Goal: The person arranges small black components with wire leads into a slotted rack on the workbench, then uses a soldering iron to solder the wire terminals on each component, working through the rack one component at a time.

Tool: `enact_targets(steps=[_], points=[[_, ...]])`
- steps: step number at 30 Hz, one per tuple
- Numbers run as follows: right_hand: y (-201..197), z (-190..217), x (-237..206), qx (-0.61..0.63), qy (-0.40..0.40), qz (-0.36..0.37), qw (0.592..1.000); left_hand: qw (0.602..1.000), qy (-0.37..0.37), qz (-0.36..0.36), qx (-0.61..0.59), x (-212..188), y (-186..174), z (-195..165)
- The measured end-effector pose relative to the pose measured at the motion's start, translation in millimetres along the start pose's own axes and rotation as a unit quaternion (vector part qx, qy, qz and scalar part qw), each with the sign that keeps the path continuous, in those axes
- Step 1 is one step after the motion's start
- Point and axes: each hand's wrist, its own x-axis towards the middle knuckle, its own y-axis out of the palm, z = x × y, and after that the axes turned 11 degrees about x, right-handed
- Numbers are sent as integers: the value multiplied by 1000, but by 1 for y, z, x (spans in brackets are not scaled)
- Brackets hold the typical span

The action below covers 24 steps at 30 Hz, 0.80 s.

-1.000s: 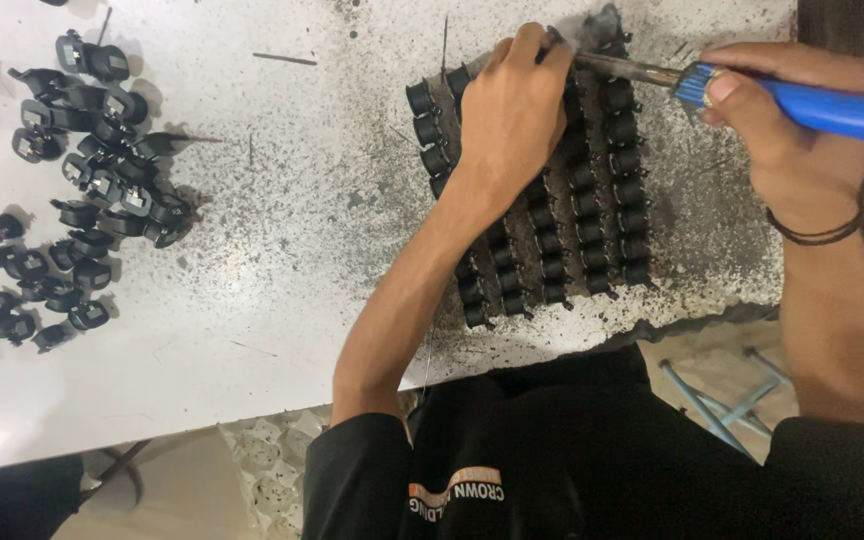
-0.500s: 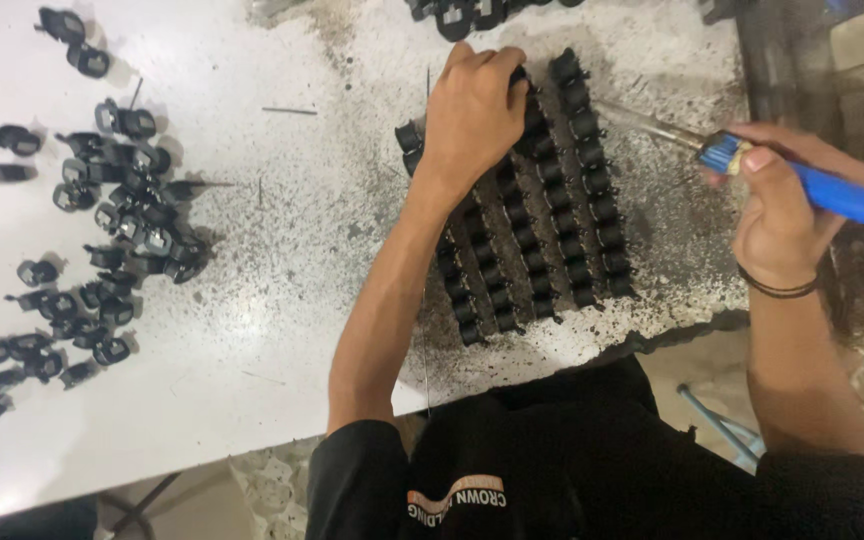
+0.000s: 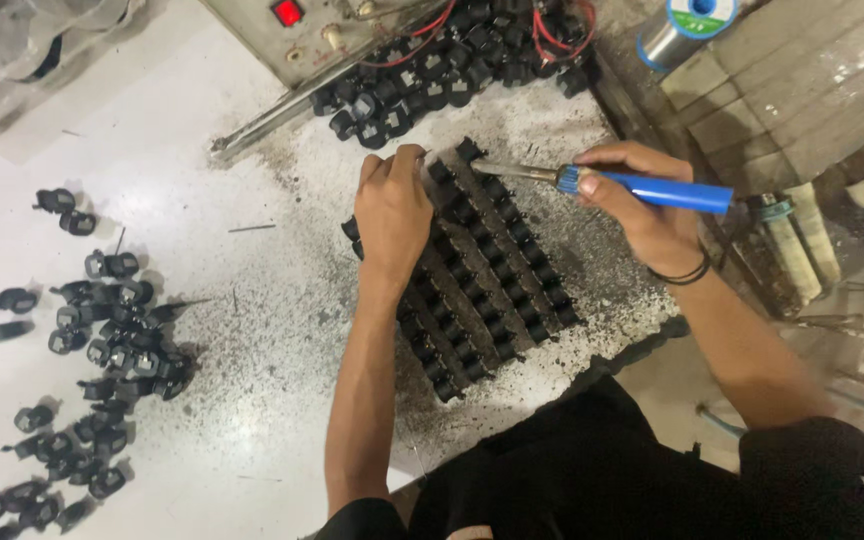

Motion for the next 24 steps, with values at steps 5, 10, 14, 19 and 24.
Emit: enact_targets(steps=[5, 10, 14, 19, 24], points=[[6, -17, 10, 2, -12, 4, 1000, 999, -16, -48, -3, -20, 6, -2], [5, -24, 13, -4, -50, 29, 998, 997, -1, -82, 10, -21, 16, -1], [7, -20, 15, 10, -23, 36, 999, 996, 5, -85, 20, -21, 21, -2], [11, -11, 18, -13, -13, 45, 999, 997, 10, -76, 31, -21, 29, -4], [14, -4, 22, -79, -49, 76, 993, 997, 15, -71, 19, -21, 33, -1]])
